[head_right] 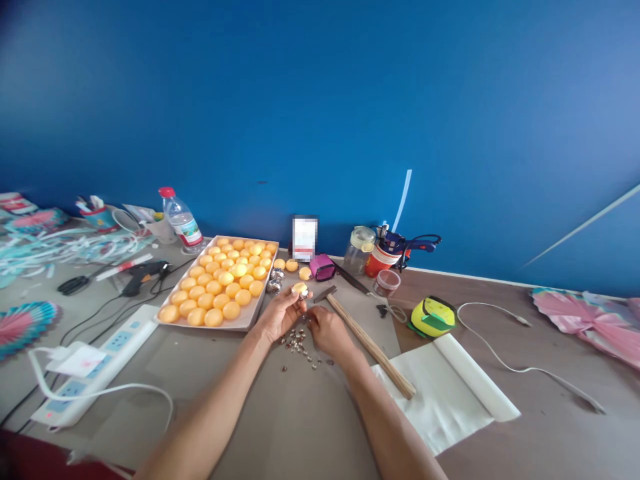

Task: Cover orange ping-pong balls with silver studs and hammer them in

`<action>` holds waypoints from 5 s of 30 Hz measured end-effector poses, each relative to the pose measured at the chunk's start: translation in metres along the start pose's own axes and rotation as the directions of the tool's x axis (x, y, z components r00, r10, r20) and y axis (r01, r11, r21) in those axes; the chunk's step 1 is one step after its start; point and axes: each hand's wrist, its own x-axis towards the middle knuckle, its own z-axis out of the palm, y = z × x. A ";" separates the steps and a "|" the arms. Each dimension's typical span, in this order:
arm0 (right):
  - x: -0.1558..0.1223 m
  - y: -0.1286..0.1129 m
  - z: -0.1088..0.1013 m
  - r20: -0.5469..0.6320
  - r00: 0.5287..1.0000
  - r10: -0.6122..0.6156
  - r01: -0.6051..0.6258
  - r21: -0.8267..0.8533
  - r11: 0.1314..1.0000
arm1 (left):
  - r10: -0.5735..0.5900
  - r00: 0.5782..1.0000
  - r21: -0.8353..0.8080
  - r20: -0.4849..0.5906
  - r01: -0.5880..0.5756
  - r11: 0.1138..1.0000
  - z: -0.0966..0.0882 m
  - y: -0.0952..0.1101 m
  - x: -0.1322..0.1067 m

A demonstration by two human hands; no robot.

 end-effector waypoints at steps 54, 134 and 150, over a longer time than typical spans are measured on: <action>0.006 -0.004 -0.012 -0.113 0.914 0.390 -0.186 0.737 0.649 | -0.079 0.995 0.153 0.056 0.070 0.986 0.007 -0.009 -0.007; -0.017 -0.062 -0.056 -0.213 0.975 0.065 -0.095 -0.134 0.986 | -0.062 0.993 -0.295 0.098 0.088 0.951 0.006 0.008 -0.005; -0.022 -0.067 -0.071 -0.170 0.975 0.144 -0.172 -0.165 0.971 | 0.118 0.993 0.032 0.026 -0.118 0.992 0.010 0.005 -0.008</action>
